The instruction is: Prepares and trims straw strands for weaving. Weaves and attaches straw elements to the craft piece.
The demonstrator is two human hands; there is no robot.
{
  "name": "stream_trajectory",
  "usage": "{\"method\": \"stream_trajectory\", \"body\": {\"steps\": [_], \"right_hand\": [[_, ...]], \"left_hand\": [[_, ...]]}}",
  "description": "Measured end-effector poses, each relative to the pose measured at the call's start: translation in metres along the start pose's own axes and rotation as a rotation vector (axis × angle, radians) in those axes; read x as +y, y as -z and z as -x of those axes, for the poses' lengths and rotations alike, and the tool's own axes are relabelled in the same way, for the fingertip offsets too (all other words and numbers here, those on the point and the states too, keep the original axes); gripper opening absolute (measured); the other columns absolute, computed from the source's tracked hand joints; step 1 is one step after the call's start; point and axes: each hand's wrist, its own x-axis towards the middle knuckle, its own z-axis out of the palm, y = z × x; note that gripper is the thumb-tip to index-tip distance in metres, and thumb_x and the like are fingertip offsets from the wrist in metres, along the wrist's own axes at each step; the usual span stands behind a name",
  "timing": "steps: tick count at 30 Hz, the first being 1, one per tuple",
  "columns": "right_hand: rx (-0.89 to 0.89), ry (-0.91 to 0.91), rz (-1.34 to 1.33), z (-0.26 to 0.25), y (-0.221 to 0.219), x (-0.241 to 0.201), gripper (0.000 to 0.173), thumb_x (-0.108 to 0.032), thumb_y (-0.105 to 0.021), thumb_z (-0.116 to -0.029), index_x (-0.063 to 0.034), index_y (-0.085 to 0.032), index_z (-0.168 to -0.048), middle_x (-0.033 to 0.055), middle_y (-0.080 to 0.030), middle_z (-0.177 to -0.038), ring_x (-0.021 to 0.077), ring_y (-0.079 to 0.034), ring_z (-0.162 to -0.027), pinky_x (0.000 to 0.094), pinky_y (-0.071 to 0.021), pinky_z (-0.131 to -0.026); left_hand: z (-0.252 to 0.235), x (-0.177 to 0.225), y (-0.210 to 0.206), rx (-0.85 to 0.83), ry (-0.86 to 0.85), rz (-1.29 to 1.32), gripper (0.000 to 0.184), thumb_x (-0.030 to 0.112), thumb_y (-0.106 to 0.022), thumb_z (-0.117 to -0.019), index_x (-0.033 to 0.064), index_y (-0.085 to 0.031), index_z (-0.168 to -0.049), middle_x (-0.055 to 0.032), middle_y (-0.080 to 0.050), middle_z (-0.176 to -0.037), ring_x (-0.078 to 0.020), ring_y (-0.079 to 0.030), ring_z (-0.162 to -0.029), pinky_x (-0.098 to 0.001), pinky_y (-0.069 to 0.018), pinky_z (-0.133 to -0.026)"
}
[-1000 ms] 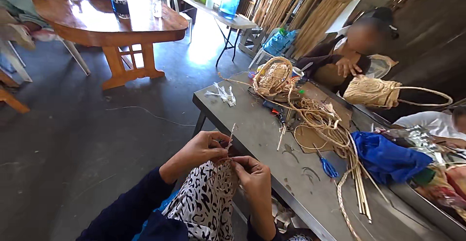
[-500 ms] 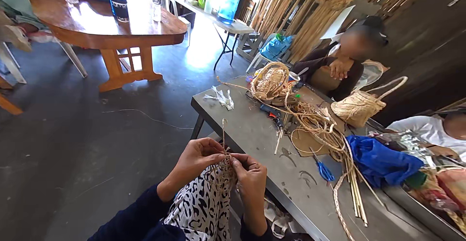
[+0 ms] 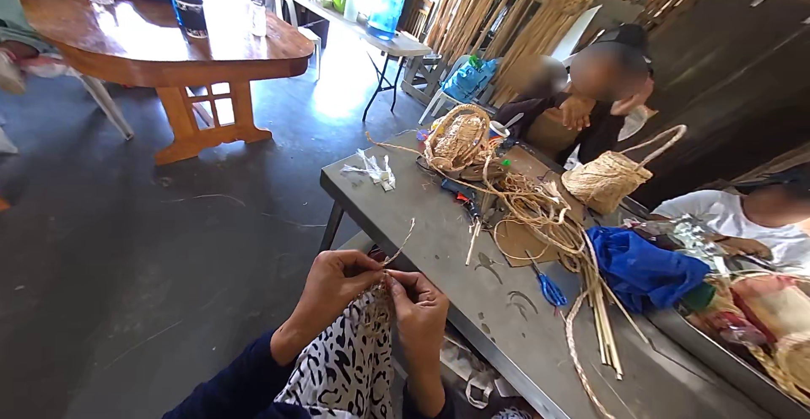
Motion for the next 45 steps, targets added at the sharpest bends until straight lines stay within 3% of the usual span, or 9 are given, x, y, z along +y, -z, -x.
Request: {"method": "stream_trajectory", "body": {"steps": [5,13,21,30,36,40,45], "right_hand": [[0.006,0.055,0.012,0.005,0.004,0.006,0.01,0.006,-0.067,-0.0847,0.0067,-0.074,-0.092,0.0062,-0.075,-0.083,-0.0001,-0.069,-0.075,0.0159,-0.0581,-0.072],[0.062,0.001,-0.039,0.013,0.024,-0.003,0.012,0.011,-0.066,-0.0847,0.0102,-0.072,-0.095,0.0095,-0.075,-0.087,0.0001,-0.069,-0.077,0.0165,-0.0571,-0.076],[0.209,0.011,-0.079,0.013,0.049,-0.004,0.012,0.012,-0.067,-0.0845,0.0093,-0.072,-0.095,0.0054,-0.075,-0.086,-0.0026,-0.068,-0.077,0.0155,-0.0566,-0.076],[0.355,0.035,-0.12,-0.001,0.074,-0.004,0.01,0.012,-0.068,-0.0855,0.0075,-0.073,-0.094,0.0025,-0.075,-0.082,-0.0017,-0.068,-0.072,0.016,-0.0569,-0.071],[0.405,0.148,-0.083,-0.035,0.103,-0.002,0.009,0.01,-0.071,-0.0839,0.0063,-0.071,-0.092,0.0029,-0.073,-0.079,0.0,-0.067,-0.069,0.0171,-0.0577,-0.069],[0.328,0.222,0.036,-0.067,0.137,0.001,0.007,0.003,-0.07,-0.088,0.0047,-0.071,-0.094,0.0028,-0.072,-0.08,-0.0003,-0.067,-0.07,0.0166,-0.0572,-0.069],[0.202,0.098,0.236,-0.12,0.182,-0.018,0.015,-0.007,-0.062,-0.098,0.0047,-0.071,-0.099,0.0048,-0.071,-0.083,0.0046,-0.067,-0.074,0.0224,-0.0575,-0.071]], "left_hand": [[0.002,-0.006,-0.008,0.045,-0.057,-0.182,0.008,0.009,-0.08,-0.079,0.0056,-0.077,-0.086,0.0032,-0.074,-0.076,0.0,-0.068,-0.066,-0.0186,-0.0583,-0.062],[-0.003,-0.003,-0.023,-0.112,-0.003,0.075,0.015,-0.008,-0.072,-0.0805,0.0044,-0.075,-0.089,0.0066,-0.075,-0.079,-0.0004,-0.07,-0.07,-0.0193,-0.0596,-0.067],[-0.011,-0.003,-0.059,-0.203,-0.052,0.159,0.022,-0.015,-0.069,-0.0805,0.0035,-0.075,-0.091,0.0065,-0.076,-0.082,-0.0007,-0.071,-0.072,-0.0204,-0.0607,-0.07],[-0.031,0.0,-0.102,-0.218,-0.173,0.107,0.017,-0.012,-0.073,-0.0774,0.0015,-0.074,-0.087,0.005,-0.076,-0.083,0.0017,-0.07,-0.073,-0.0179,-0.0601,-0.071],[-0.07,0.007,-0.139,-0.236,-0.268,0.029,0.008,-0.001,-0.074,-0.0768,0.0032,-0.075,-0.083,0.0046,-0.074,-0.078,0.0041,-0.067,-0.067,-0.0136,-0.0572,-0.063],[-0.109,0.006,-0.165,-0.319,-0.207,0.042,0.008,0.001,-0.075,-0.0764,0.0077,-0.075,-0.082,0.0058,-0.072,-0.073,0.0018,-0.066,-0.062,-0.0152,-0.0557,-0.059],[-0.165,0.018,-0.198,-0.412,-0.141,0.085,0.01,-0.004,-0.073,-0.0817,0.0046,-0.072,-0.086,0.003,-0.072,-0.075,-0.0049,-0.069,-0.067,-0.0224,-0.0598,-0.065]]}}
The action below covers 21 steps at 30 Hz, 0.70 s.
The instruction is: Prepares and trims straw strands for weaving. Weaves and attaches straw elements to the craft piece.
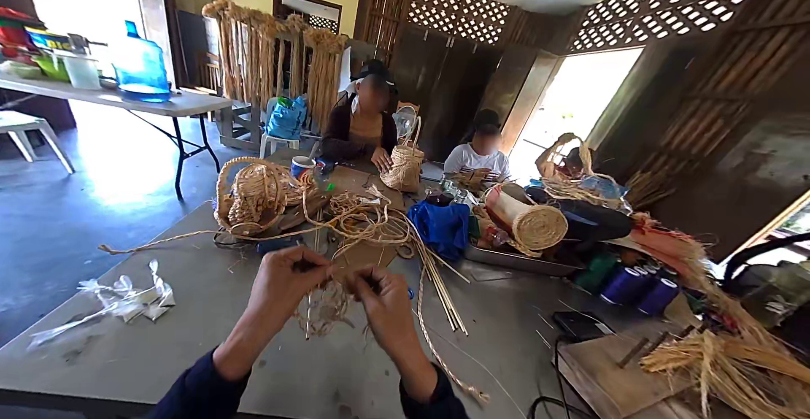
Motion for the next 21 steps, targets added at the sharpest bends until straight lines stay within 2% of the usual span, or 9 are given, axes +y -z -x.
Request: {"method": "stream_trajectory", "body": {"steps": [4,7,10,13,16,19,21], "right_hand": [[-0.032,-0.036,0.009,-0.058,0.02,-0.018,0.02,-0.009,-0.057,-0.1029,0.0061,-0.07,-0.106,0.005,-0.07,-0.087,0.0063,-0.067,-0.076,0.0243,-0.0575,-0.071],[-0.022,0.02,-0.038,-0.095,0.031,-0.018,0.021,-0.012,-0.057,-0.1039,0.004,-0.071,-0.105,0.0029,-0.07,-0.086,0.0051,-0.066,-0.077,0.0239,-0.0572,-0.073],[-0.026,0.083,-0.138,-0.114,0.037,-0.007,0.024,-0.01,-0.049,-0.1059,0.002,-0.07,-0.106,0.0013,-0.07,-0.092,0.0028,-0.066,-0.083,0.0218,-0.056,-0.076],[-0.058,0.131,-0.224,-0.122,0.038,0.004,0.027,-0.007,-0.045,-0.1061,0.0023,-0.069,-0.11,0.0023,-0.072,-0.098,0.005,-0.068,-0.088,0.0243,-0.0584,-0.08],[-0.071,0.123,-0.217,-0.127,0.037,0.011,0.024,-0.007,-0.049,-0.104,-0.0008,-0.072,-0.101,-0.0024,-0.07,-0.086,0.0009,-0.064,-0.076,0.0198,-0.0537,-0.071],[-0.056,0.136,-0.151,-0.131,0.037,0.013,0.015,-0.003,-0.057,-0.0999,-0.0003,-0.072,-0.099,-0.0019,-0.071,-0.084,0.0005,-0.065,-0.074,0.0183,-0.0546,-0.07],[-0.008,0.205,-0.087,-0.134,0.036,0.017,0.008,0.001,-0.065,-0.0943,0.002,-0.072,-0.098,0.0016,-0.073,-0.086,0.003,-0.068,-0.077,0.0202,-0.0584,-0.073]], "left_hand": [[-0.052,0.026,-0.013,-0.029,-0.021,-0.034,0.006,-0.003,-0.075,-0.0856,0.0025,-0.072,-0.087,0.0015,-0.072,-0.079,-0.0049,-0.069,-0.072,-0.0233,-0.0592,-0.071],[-0.08,0.035,-0.025,-0.037,-0.081,0.077,0.008,-0.006,-0.075,-0.0849,0.001,-0.071,-0.085,-0.0012,-0.072,-0.078,-0.0071,-0.069,-0.07,-0.0247,-0.0596,-0.07],[-0.097,0.031,-0.035,-0.058,-0.085,0.228,0.01,-0.01,-0.072,-0.0847,0.0,-0.07,-0.083,-0.0034,-0.072,-0.076,-0.009,-0.069,-0.068,-0.025,-0.06,-0.067],[-0.107,0.023,-0.039,-0.085,-0.081,0.225,0.01,-0.01,-0.071,-0.085,0.0,-0.07,-0.084,-0.0029,-0.072,-0.077,-0.0088,-0.069,-0.069,-0.0251,-0.0604,-0.068],[-0.112,0.018,-0.042,-0.094,-0.074,0.114,0.009,-0.008,-0.075,-0.0845,0.0004,-0.072,-0.086,-0.0016,-0.073,-0.079,-0.0064,-0.069,-0.07,-0.0234,-0.0602,-0.069],[-0.117,0.015,-0.04,-0.085,-0.052,0.015,0.008,-0.005,-0.077,-0.0842,0.0023,-0.073,-0.085,-0.0011,-0.073,-0.078,-0.0056,-0.068,-0.07,-0.0235,-0.0591,-0.069],[-0.123,0.01,-0.04,-0.099,-0.033,0.007,0.01,-0.006,-0.077,-0.0833,0.0025,-0.072,-0.084,-0.0014,-0.072,-0.077,-0.0054,-0.067,-0.069,-0.0231,-0.058,-0.068]]}}
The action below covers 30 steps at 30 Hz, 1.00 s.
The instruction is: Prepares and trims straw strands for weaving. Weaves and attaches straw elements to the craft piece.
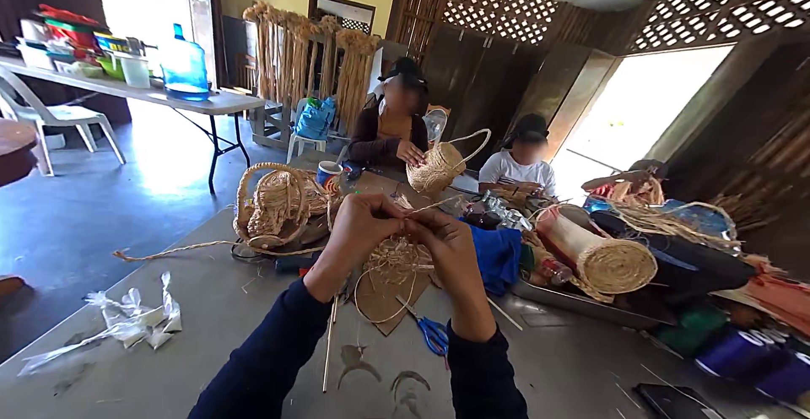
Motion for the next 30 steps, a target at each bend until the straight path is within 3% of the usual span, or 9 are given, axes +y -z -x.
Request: {"method": "stream_trajectory", "body": {"steps": [4,9,13,15,17,19,21,30], "right_hand": [[0.113,0.086,0.159,-0.005,-0.004,0.012,0.003,0.001,-0.07,-0.0893,0.0007,-0.073,-0.088,0.0013,-0.072,-0.078,0.0008,-0.066,-0.069,0.018,-0.0565,-0.068],[0.15,0.072,0.237,-0.007,-0.004,0.021,0.003,-0.002,-0.071,-0.0889,0.0001,-0.073,-0.087,0.0001,-0.071,-0.078,-0.0028,-0.064,-0.068,0.015,-0.0539,-0.067],[0.184,0.114,0.262,-0.006,-0.007,0.02,0.004,-0.001,-0.072,-0.0885,0.0018,-0.074,-0.089,0.0014,-0.071,-0.078,-0.0038,-0.063,-0.068,0.0132,-0.0534,-0.067],[0.196,0.148,0.267,-0.006,-0.009,0.021,0.004,-0.001,-0.071,-0.0882,0.002,-0.074,-0.089,0.0021,-0.072,-0.08,-0.0039,-0.063,-0.068,0.0128,-0.0537,-0.067],[0.209,0.192,0.264,-0.005,-0.011,0.022,0.005,0.0,-0.071,-0.0876,0.0027,-0.074,-0.089,0.004,-0.072,-0.082,-0.0028,-0.064,-0.07,0.0133,-0.0549,-0.069],[0.21,0.217,0.261,-0.005,-0.012,0.024,0.006,-0.002,-0.07,-0.0882,0.0021,-0.074,-0.089,0.0043,-0.073,-0.084,-0.0022,-0.066,-0.071,0.0138,-0.0558,-0.07],[0.206,0.236,0.264,-0.005,-0.012,0.024,0.007,-0.003,-0.069,-0.0888,0.002,-0.075,-0.09,0.0051,-0.073,-0.087,-0.0016,-0.066,-0.074,0.0143,-0.056,-0.072],[0.161,0.177,0.287,-0.003,-0.009,0.014,0.006,-0.004,-0.071,-0.0889,0.0009,-0.074,-0.09,0.0043,-0.073,-0.085,-0.0015,-0.066,-0.074,0.0151,-0.0559,-0.071]], "left_hand": [[-0.01,-0.01,0.003,-0.088,0.043,0.059,0.009,-0.008,-0.074,-0.0843,0.0007,-0.073,-0.084,-0.0013,-0.07,-0.075,-0.0056,-0.066,-0.068,-0.0228,-0.0575,-0.069],[-0.014,-0.019,0.003,-0.111,0.149,0.229,0.011,-0.001,-0.063,-0.097,-0.0017,-0.072,-0.09,-0.0035,-0.071,-0.078,-0.0081,-0.068,-0.07,-0.0241,-0.0585,-0.069],[-0.013,-0.011,0.006,-0.095,0.253,0.356,0.042,0.015,-0.035,-0.1104,0.001,-0.069,-0.09,-0.0037,-0.071,-0.077,-0.0098,-0.069,-0.069,-0.0242,-0.0573,-0.066],[-0.012,-0.007,0.009,-0.103,0.258,0.367,0.046,0.019,-0.028,-0.1122,0.0014,-0.067,-0.096,-0.004,-0.072,-0.078,-0.0104,-0.07,-0.07,-0.0249,-0.0584,-0.067],[-0.012,-0.007,0.012,-0.125,0.229,0.348,0.036,0.014,-0.036,-0.1099,-0.0001,-0.067,-0.1,-0.0048,-0.072,-0.08,-0.0108,-0.07,-0.072,-0.0256,-0.0589,-0.069],[-0.011,-0.008,0.013,-0.163,0.168,0.28,0.01,0.001,-0.058,-0.0983,-0.0011,-0.067,-0.102,-0.0043,-0.071,-0.084,-0.0091,-0.068,-0.072,-0.0235,-0.058,-0.068],[-0.01,-0.007,0.013,-0.17,0.115,0.182,0.017,-0.006,-0.071,-0.0871,-0.0008,-0.068,-0.103,-0.0025,-0.073,-0.085,-0.0065,-0.069,-0.074,-0.0222,-0.058,-0.07],[-0.01,-0.004,0.009,-0.143,0.105,-0.014,0.018,-0.006,-0.076,-0.084,-0.0004,-0.069,-0.099,-0.0025,-0.073,-0.086,-0.0073,-0.071,-0.077,-0.0243,-0.0601,-0.075]]}}
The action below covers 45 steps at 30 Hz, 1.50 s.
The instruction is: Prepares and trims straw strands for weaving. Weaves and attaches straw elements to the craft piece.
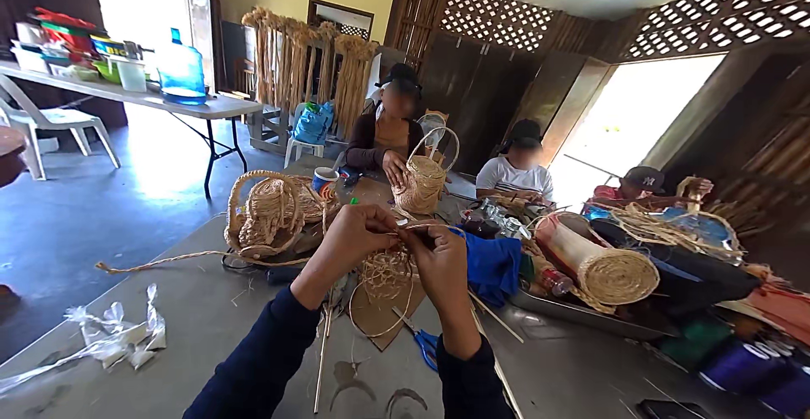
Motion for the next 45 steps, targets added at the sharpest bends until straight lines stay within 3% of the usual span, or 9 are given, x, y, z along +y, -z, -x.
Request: {"method": "stream_trajectory", "body": {"steps": [10,16,21,26,34,37,45], "right_hand": [[-0.099,-0.154,-0.238,0.0,0.001,0.002,0.003,0.001,-0.07,-0.09,0.0005,-0.072,-0.089,-0.0006,-0.07,-0.078,-0.0006,-0.063,-0.068,0.0159,-0.0536,-0.065],[-0.047,-0.089,-0.097,0.002,-0.003,0.001,0.003,-0.001,-0.069,-0.0901,0.0012,-0.072,-0.09,0.0003,-0.07,-0.079,-0.0023,-0.063,-0.069,0.0139,-0.0532,-0.066],[0.053,-0.033,-0.106,0.001,-0.008,0.005,0.003,0.0,-0.067,-0.0904,0.0012,-0.07,-0.09,0.0002,-0.069,-0.079,-0.0023,-0.063,-0.068,0.0137,-0.0539,-0.066],[0.126,-0.026,-0.102,0.003,-0.012,0.006,0.003,0.001,-0.067,-0.0906,0.0018,-0.069,-0.091,0.0009,-0.069,-0.08,-0.0026,-0.063,-0.069,0.0129,-0.054,-0.067],[0.167,-0.062,-0.169,0.003,-0.013,0.01,0.003,0.0,-0.066,-0.0919,0.0021,-0.068,-0.091,-0.0002,-0.067,-0.076,-0.0019,-0.062,-0.066,0.0139,-0.0537,-0.064],[0.168,-0.054,-0.191,0.002,-0.011,0.008,0.003,0.002,-0.066,-0.0907,0.0014,-0.068,-0.089,-0.0008,-0.067,-0.076,-0.0025,-0.062,-0.067,0.0133,-0.0535,-0.065],[0.087,-0.212,-0.371,0.001,-0.002,-0.003,0.006,0.005,-0.067,-0.0892,0.0001,-0.071,-0.087,-0.0003,-0.069,-0.08,0.0013,-0.065,-0.073,0.0171,-0.0558,-0.071]], "left_hand": [[0.002,0.001,0.006,-0.045,0.041,-0.041,0.02,-0.005,-0.079,-0.0829,-0.0003,-0.069,-0.1,-0.0029,-0.073,-0.085,-0.0077,-0.071,-0.076,-0.0241,-0.06,-0.075],[0.001,0.0,0.008,-0.061,0.045,-0.04,0.016,-0.001,-0.076,-0.0872,-0.0003,-0.071,-0.102,-0.0034,-0.073,-0.088,-0.0068,-0.07,-0.077,-0.0228,-0.0591,-0.074],[0.0,-0.005,0.02,-0.088,0.01,0.076,0.01,0.0,-0.066,-0.0951,0.0017,-0.071,-0.103,0.0002,-0.071,-0.088,-0.0037,-0.066,-0.076,-0.0196,-0.0555,-0.07],[-0.004,-0.01,0.014,-0.135,0.001,0.119,0.024,-0.004,-0.073,-0.0854,-0.0015,-0.069,-0.109,-0.003,-0.072,-0.092,-0.0084,-0.069,-0.078,-0.0247,-0.0595,-0.074],[-0.005,-0.011,0.002,0.033,-0.127,0.096,0.015,-0.002,-0.071,-0.0908,0.0013,-0.074,-0.105,-0.001,-0.075,-0.091,-0.006,-0.071,-0.08,-0.0231,-0.0602,-0.076],[-0.004,-0.011,-0.003,0.062,-0.171,0.082,0.008,-0.002,-0.071,-0.0916,0.0018,-0.075,-0.097,0.0004,-0.074,-0.085,-0.0052,-0.07,-0.075,-0.0219,-0.0604,-0.072],[-0.002,-0.013,0.001,-0.031,-0.165,0.1,0.012,-0.007,-0.071,-0.087,0.003,-0.074,-0.093,0.003,-0.073,-0.083,-0.0035,-0.069,-0.072,-0.0206,-0.0595,-0.07]]}}
